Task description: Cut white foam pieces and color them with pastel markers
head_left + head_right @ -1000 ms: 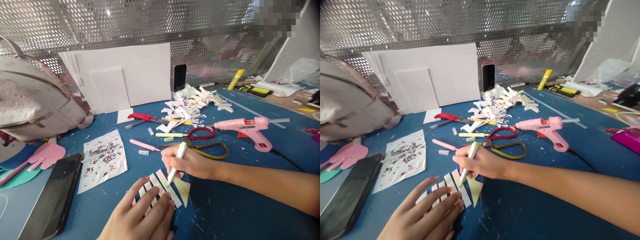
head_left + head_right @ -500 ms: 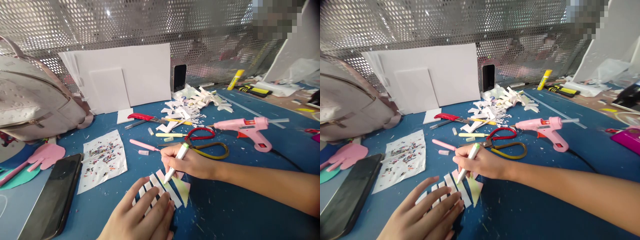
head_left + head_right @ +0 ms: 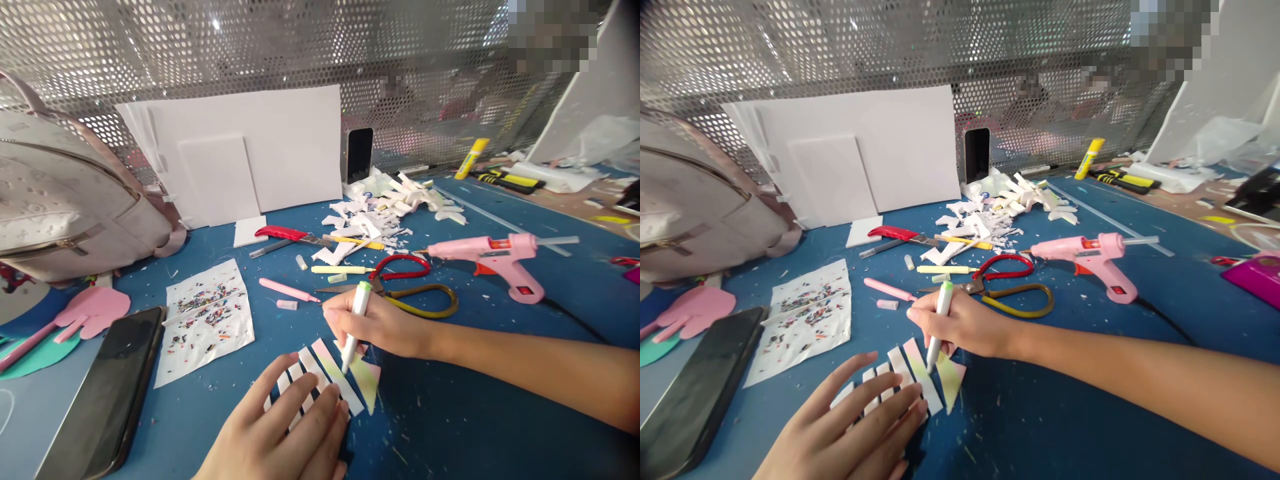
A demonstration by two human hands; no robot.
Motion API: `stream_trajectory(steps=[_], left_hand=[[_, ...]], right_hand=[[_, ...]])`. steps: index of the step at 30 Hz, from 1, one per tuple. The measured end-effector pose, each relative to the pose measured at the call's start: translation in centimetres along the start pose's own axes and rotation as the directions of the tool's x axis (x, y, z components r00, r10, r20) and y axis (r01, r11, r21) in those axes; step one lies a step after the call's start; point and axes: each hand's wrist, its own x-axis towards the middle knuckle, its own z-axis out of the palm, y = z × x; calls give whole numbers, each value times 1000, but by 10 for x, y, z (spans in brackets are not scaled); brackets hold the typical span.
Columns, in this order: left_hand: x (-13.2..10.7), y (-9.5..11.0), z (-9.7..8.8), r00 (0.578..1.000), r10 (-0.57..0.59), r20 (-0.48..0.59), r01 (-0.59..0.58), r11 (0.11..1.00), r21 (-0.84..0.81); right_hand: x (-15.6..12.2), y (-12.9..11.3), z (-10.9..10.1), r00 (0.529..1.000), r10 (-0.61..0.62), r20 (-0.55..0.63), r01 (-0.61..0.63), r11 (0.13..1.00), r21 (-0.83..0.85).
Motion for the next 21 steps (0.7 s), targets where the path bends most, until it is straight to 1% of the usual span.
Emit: stream_trajectory(steps=[2, 7, 10, 11, 14, 15, 18, 21], left_hand=[[0, 0, 1, 1000, -5, 9, 5, 1000, -8], [6, -1, 3, 999, -2, -37, 2, 1000, 0], [8, -1, 2, 1000, -5, -28, 4, 1000, -2], [7, -1, 2, 1000, -6, -25, 6, 1000, -3], [5, 0, 1, 1000, -4, -26, 4, 1000, -5], [5, 0, 1, 1000, -3, -23, 3, 1000, -4], [4, 0, 1, 1000, -3, -12, 3, 1000, -3], [4, 0, 0, 1000, -7, -3, 7, 1000, -7]], right_hand=[[-1, 0, 0, 1000, -2, 2, 2, 1000, 5], [1, 1, 0, 1000, 2, 1, -2, 1000, 4], [1, -1, 0, 999, -33, -39, 32, 999, -29], [1, -2, 0, 999, -31, -39, 29, 999, -38], [0, -3, 0, 999, 36, 12, -36, 999, -14], [0, -4, 0, 999, 43, 16, -42, 999, -16], [0, -4, 0, 1000, 6, -16, -7, 998, -56], [0, -4, 0, 999, 46, 22, -45, 999, -21]])
